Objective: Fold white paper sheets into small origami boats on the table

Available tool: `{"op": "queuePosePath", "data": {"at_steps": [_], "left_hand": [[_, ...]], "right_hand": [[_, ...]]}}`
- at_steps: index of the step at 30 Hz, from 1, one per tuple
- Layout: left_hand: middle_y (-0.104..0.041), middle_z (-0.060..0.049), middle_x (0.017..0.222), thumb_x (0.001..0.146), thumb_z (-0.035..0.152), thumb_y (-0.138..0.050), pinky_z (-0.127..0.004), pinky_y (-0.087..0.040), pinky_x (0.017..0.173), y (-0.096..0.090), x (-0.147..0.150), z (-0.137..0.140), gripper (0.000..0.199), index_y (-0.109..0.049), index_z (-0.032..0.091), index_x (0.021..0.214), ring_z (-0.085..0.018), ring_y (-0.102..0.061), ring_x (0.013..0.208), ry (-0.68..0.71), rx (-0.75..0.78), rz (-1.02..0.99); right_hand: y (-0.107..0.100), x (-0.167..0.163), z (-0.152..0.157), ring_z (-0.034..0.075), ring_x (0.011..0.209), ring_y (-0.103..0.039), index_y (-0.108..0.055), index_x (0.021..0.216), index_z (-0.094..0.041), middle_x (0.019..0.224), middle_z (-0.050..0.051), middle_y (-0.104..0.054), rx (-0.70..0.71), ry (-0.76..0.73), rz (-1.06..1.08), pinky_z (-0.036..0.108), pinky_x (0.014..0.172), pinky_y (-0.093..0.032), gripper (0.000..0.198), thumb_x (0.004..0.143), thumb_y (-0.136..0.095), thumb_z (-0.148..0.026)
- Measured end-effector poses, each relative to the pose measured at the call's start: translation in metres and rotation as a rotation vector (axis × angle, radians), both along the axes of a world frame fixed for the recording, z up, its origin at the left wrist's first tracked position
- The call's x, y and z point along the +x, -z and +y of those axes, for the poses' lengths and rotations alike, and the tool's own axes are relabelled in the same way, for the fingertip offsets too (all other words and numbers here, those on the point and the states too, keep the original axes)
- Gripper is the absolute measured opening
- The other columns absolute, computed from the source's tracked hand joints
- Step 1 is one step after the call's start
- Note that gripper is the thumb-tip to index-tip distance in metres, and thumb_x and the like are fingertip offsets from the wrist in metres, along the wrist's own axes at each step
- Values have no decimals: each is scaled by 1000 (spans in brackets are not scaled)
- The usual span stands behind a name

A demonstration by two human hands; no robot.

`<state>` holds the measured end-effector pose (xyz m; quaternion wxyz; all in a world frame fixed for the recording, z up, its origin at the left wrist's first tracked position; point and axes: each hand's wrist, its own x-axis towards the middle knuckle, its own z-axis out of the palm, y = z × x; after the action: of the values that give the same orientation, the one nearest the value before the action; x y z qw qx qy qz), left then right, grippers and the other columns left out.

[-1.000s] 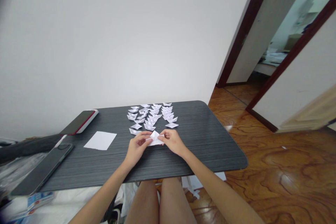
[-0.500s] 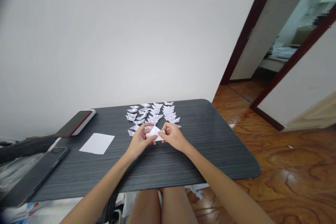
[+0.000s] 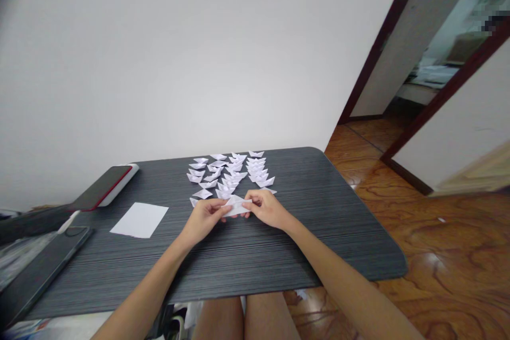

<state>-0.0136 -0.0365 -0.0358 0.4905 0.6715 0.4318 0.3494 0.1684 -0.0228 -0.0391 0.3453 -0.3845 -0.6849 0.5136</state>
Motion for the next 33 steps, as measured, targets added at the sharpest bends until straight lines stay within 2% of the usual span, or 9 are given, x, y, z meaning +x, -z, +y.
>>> {"op": "queuePosePath", "data": {"at_steps": [3, 10, 14, 20, 22, 25, 28, 30, 33], "left_hand": [[-67, -7, 67, 75, 33, -50, -21, -41, 48, -4, -4, 0, 29, -65, 9, 80, -14, -56, 56, -23, -6, 67], [-63, -3, 57, 75, 29, -50, -20, -39, 48, -2, 7, -3, 24, -62, 10, 81, -13, -57, 52, -53, 14, 53], [-63, -3, 56, 76, 31, -47, -19, -38, 47, 1, 10, -4, 25, -61, 11, 74, -11, -54, 49, -16, 39, 79], [-64, -5, 63, 79, 32, -42, -19, -39, 46, -1, 3, -2, 31, -62, 10, 72, -10, -50, 48, 39, 50, 125], [-65, -5, 69, 79, 30, -44, -21, -42, 53, -3, 1, -3, 27, -64, 12, 76, -13, -55, 57, 6, 135, 164], [-64, -6, 81, 78, 25, -47, -26, -43, 70, -5, -1, -12, 20, -65, 15, 76, -16, -56, 76, -55, 362, 260], [-59, -6, 81, 78, 20, -45, -26, -42, 71, -5, -2, -24, 19, -64, 16, 77, -15, -53, 77, -41, 498, 358], [-58, -6, 80, 79, 18, -43, -25, -41, 71, -2, -2, -31, 20, -63, 16, 78, -14, -53, 76, 32, 484, 408], [-57, -5, 77, 79, 17, -43, -24, -40, 68, 2, -2, -35, 18, -60, 15, 76, -13, -52, 72, 97, 421, 455]], "right_hand": [[-1, 6, 1, 11, 56, -53, -57, 63, -11, 59, 3, -59, 58, 6, -87, 22, 55, -39, 22, 76, -48, -27], [5, -2, -4, 10, 55, -50, -58, 67, -12, 61, 0, -56, 22, 40, -20, 20, 51, -37, 15, 69, -56, -26], [6, -5, -5, 10, 49, -50, -56, 62, -12, 55, -1, -55, -21, 31, -13, 20, 47, -38, 20, 70, -56, -30], [1, 4, -4, 14, 59, -58, -60, 77, -11, 64, 5, -63, -84, -173, 16, 24, 57, -43, 26, 80, -44, -32], [0, 6, -6, 14, 62, -58, -61, 82, -12, 67, 5, -64, 0, -128, -48, 25, 59, -43, 24, 80, -44, -30], [-1, 8, -15, 15, 72, -56, -63, 78, -15, 76, 6, -63, 307, 62, -198, 27, 68, -42, 17, 78, -49, -25], [0, 8, -29, 16, 82, -51, -64, 78, -15, 84, 7, -58, 567, 76, -330, 29, 75, -39, 18, 80, -47, -20], [2, 9, -37, 15, 81, -50, -63, 80, -16, 83, 7, -58, 589, 6, -376, 28, 75, -39, 19, 81, -44, -17], [6, 10, -44, 14, 77, -51, -61, 86, -16, 80, 5, -59, 490, -33, -378, 25, 71, -39, 17, 81, -45, -17]]}}
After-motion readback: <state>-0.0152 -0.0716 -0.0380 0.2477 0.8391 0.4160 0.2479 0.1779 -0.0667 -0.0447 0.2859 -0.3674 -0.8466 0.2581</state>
